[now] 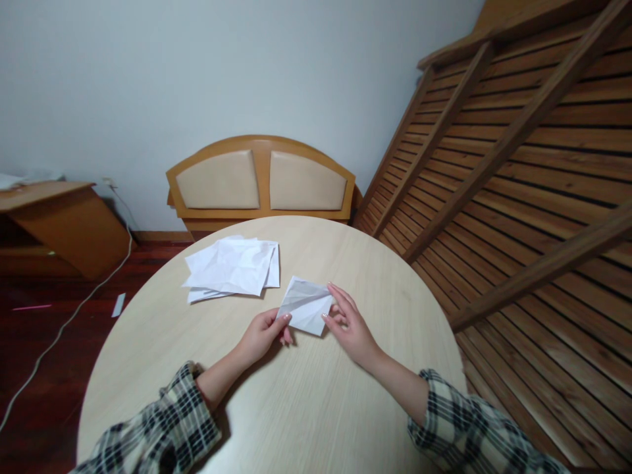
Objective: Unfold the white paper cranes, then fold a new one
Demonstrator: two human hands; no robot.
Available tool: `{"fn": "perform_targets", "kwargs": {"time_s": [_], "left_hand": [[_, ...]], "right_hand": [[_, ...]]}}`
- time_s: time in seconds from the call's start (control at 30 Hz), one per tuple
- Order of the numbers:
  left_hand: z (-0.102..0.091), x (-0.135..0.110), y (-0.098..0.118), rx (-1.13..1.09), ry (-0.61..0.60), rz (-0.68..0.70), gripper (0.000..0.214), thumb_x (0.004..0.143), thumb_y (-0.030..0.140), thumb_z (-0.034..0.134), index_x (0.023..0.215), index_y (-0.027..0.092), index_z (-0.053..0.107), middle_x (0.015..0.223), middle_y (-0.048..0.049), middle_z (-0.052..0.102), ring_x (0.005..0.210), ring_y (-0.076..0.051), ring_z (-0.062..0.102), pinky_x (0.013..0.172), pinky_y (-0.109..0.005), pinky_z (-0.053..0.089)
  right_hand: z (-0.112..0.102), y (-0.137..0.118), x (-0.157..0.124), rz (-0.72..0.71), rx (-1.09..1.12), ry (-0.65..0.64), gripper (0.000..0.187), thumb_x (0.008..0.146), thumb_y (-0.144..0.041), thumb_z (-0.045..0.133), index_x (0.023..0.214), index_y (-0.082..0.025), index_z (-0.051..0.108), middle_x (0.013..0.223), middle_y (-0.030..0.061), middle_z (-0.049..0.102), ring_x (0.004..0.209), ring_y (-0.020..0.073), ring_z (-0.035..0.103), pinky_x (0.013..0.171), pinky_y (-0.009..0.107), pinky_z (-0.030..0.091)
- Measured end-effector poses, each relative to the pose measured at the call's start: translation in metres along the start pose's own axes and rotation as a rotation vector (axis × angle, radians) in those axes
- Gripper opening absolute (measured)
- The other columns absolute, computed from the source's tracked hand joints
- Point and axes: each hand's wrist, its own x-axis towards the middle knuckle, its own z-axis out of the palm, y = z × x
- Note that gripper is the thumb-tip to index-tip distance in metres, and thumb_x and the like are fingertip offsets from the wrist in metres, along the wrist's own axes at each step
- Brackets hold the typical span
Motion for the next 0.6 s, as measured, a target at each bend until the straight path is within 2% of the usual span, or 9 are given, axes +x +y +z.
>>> {"fn": "perform_targets", "kwargs": {"time_s": [0.1,0.2,0.33,0.5,0.6], "left_hand": [[-0.0002,0.0005,-0.0001,-0.03,0.0,-0.014,0.047,0.083,0.061,0.064,0.071,0.016,0.06,0.056,-0.0042,0.066,0.049,-0.012,0.053,0.053,-0.025,0.041],[0.0003,0.0007,-0.0006,-0.047,-0.002,-0.021,0.046,0.083,0.06,0.065,0.073,0.016,0.06,0.057,-0.0045,0.067,0.05,-0.012,0.055,0.054,-0.025,0.042],[0.0018,-0.0002,0.0002,-0.063,-0.023,-0.033,0.048,0.084,0.062,0.062,0.074,0.015,0.064,0.066,-0.0086,0.071,0.055,-0.014,0.059,0.058,-0.027,0.046],[0.0023,0.0001,0.0015,-0.147,-0.005,-0.085,0.07,0.084,0.075,0.047,0.071,0.01,0.069,0.072,-0.0168,0.074,0.062,-0.018,0.065,0.067,-0.032,0.051],[0.0016,0.0013,0.0013,-0.201,0.024,-0.111,0.067,0.08,0.075,0.055,0.073,0.01,0.07,0.072,-0.016,0.075,0.063,-0.019,0.066,0.068,-0.033,0.052]], "right_hand": [[-0.0012,-0.0016,0.0,-0.017,-0.046,0.034,0.044,0.091,-0.035,0.06,0.134,-0.03,0.054,0.153,0.0114,0.034,0.106,0.0197,0.06,0.084,0.036,0.059],[-0.0025,0.0008,0.002,0.003,-0.049,0.09,0.022,0.091,-0.036,0.061,0.11,-0.025,0.064,0.149,0.0114,0.036,0.101,0.0183,0.063,0.087,0.037,0.058],[-0.0041,0.006,0.0047,-0.084,-0.13,0.176,0.013,0.088,-0.035,0.066,0.088,-0.023,0.065,0.133,0.011,0.049,0.121,0.0248,0.055,0.096,0.041,0.053],[-0.0058,0.0031,0.0024,-0.186,-0.198,0.193,0.005,0.087,-0.028,0.067,0.086,-0.023,0.067,0.133,0.01,0.049,0.114,0.0228,0.058,0.101,0.045,0.049],[-0.007,-0.0013,-0.0003,-0.265,-0.26,0.142,0.004,0.086,-0.026,0.068,0.085,-0.024,0.071,0.135,0.0093,0.05,0.119,0.0251,0.055,0.102,0.046,0.048]]}}
